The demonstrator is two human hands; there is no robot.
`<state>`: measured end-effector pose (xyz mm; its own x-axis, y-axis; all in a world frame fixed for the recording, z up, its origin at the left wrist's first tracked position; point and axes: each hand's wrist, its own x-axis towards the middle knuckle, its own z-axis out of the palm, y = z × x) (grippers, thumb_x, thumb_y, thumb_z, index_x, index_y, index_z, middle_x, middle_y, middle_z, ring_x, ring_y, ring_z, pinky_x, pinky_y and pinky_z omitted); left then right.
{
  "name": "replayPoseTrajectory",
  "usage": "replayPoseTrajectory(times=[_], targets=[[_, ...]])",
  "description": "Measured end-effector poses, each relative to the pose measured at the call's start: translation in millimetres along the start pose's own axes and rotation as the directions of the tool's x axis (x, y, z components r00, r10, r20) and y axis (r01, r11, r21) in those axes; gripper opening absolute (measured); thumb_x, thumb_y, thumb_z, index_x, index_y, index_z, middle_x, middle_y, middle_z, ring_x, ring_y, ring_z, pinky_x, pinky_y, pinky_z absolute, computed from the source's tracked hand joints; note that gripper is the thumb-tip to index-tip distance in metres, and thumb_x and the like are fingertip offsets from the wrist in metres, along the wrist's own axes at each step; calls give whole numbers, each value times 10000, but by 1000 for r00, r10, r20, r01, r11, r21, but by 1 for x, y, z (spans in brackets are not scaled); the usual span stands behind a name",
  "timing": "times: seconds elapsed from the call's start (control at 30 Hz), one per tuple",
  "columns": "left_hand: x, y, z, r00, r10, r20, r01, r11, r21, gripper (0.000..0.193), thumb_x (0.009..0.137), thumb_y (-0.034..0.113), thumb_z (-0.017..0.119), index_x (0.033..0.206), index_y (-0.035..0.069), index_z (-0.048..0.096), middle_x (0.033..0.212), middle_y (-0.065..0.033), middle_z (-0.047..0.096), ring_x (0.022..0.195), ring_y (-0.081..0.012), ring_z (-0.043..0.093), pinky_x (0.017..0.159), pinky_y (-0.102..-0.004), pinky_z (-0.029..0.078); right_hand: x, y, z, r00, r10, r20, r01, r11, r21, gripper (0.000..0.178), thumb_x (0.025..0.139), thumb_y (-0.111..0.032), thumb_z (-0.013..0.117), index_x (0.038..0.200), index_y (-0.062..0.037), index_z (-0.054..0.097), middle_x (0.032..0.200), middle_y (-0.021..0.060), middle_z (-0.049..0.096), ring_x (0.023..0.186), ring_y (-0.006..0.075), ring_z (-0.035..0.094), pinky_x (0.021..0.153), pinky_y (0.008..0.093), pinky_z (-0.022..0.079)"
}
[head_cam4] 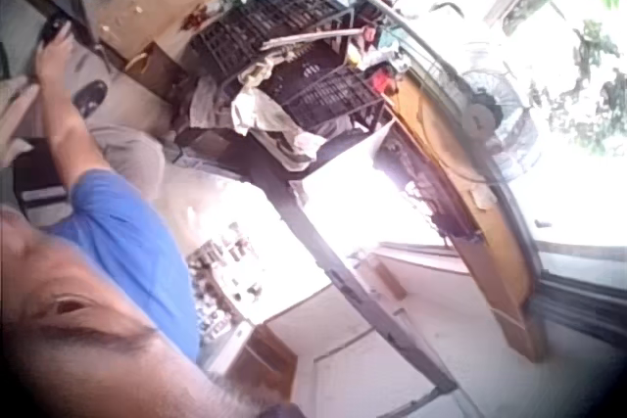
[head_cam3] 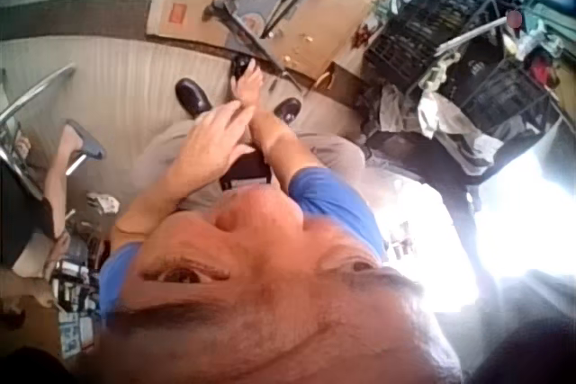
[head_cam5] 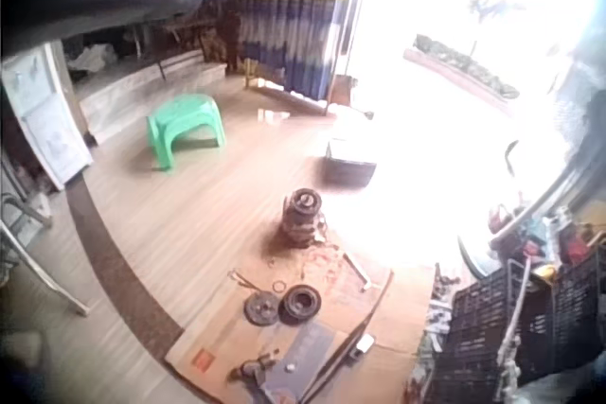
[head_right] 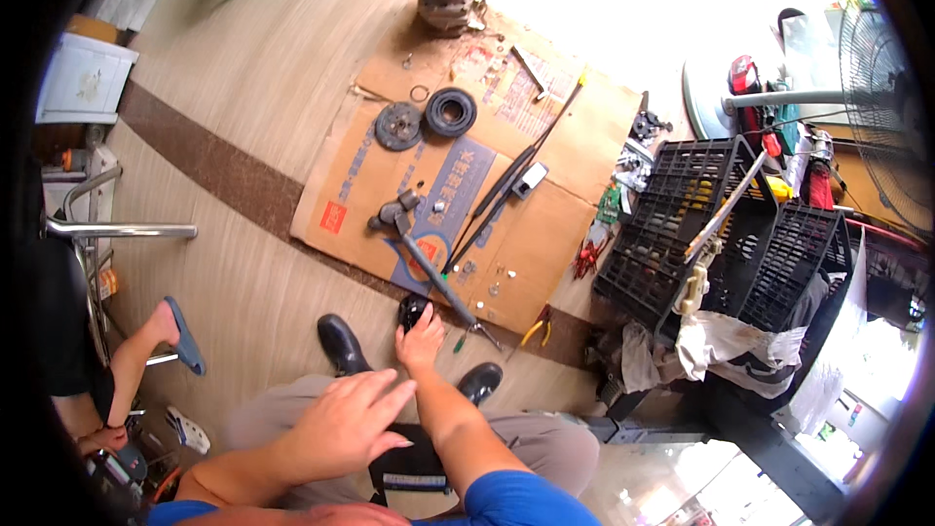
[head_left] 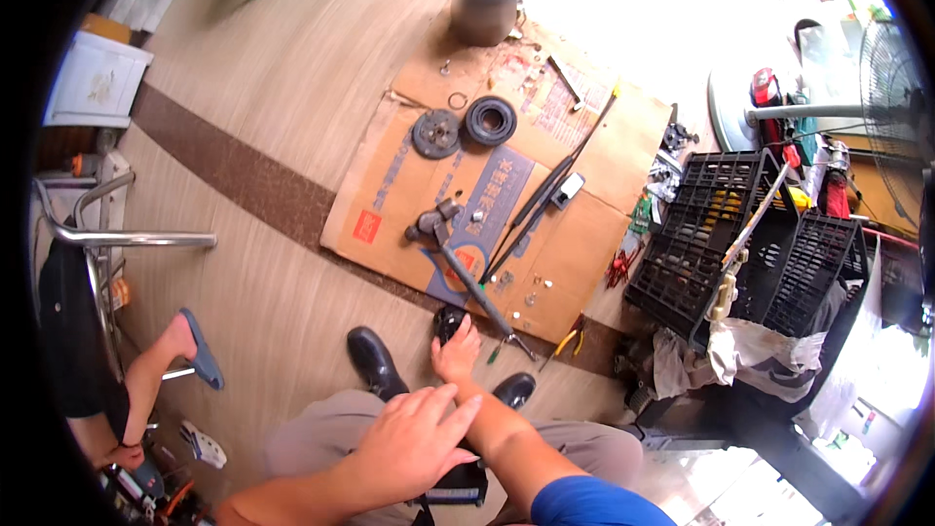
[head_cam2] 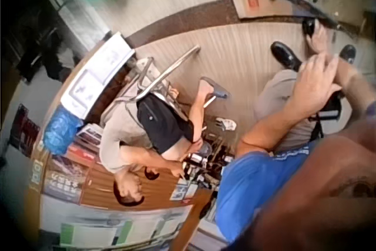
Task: The person handles a small mechanical component, applying a red substance to it and cleaning it with a cloth. They then pick up a larger black mechanical housing and begin fitting other small metal parts and a spring into it.
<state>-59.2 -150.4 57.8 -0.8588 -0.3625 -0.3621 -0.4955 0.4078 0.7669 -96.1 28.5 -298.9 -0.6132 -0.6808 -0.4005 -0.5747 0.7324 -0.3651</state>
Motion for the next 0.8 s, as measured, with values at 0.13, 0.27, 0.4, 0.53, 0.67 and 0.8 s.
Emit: replayPoseTrajectory(times=[0.13,0.27,0.4,0.53,0.67,0.8], targets=[[-11,15,31,994,-57,92,67,991,-117,703,793,311,757,1381,51,474,1274,-221,532,1152,-392,544,959,-473,441,10,-2,-11,990,78,114,-82,996,35,998,783,-296,745,1528,-42,131,1381,318,383,1223,480,435,1042,556,367],[-21,17,62,962,-215,169,243,955,-170,662,839,365,710,1370,46,479,1257,-210,545,1135,-381,557,929,-469,449,24,-4,-29,972,78,222,-67,996,-57,1015,775,-277,753,1534,-58,116,1336,270,413,1153,449,475,989,535,417],[-27,12,107,826,-475,304,524,846,-103,601,894,407,648,1341,38,491,1185,-203,586,1079,-391,593,888,-487,471,27,-9,-74,925,47,378,-18,997,-80,1012,770,-262,749,1531,-52,115,1254,253,473,1111,438,511,979,523,432],[-30,23,140,797,-476,371,563,809,-172,559,919,388,621,1335,39,489,1127,-202,603,1027,-399,612,856,-495,489,24,-6,-108,988,35,149,-58,986,155,983,752,-258,735,1487,60,166,1336,314,454,1212,473,468,1048,513,386],[-30,29,165,884,-384,266,456,831,-318,485,926,304,618,1314,40,498,1078,-206,601,995,-388,615,822,-483,505,124,57,-127,922,334,-195,-283,926,249,946,736,-275,693,1459,97,209,1334,333,470,1255,469,459,1080,498,360],[-35,26,176,882,-404,242,460,849,-260,450,905,300,646,1253,40,527,1060,-193,602,987,-373,616,830,-492,499,217,82,-160,917,367,-157,-330,919,216,933,710,-307,776,1425,58,301,1305,307,511,1208,417,525,1030,452,419]])
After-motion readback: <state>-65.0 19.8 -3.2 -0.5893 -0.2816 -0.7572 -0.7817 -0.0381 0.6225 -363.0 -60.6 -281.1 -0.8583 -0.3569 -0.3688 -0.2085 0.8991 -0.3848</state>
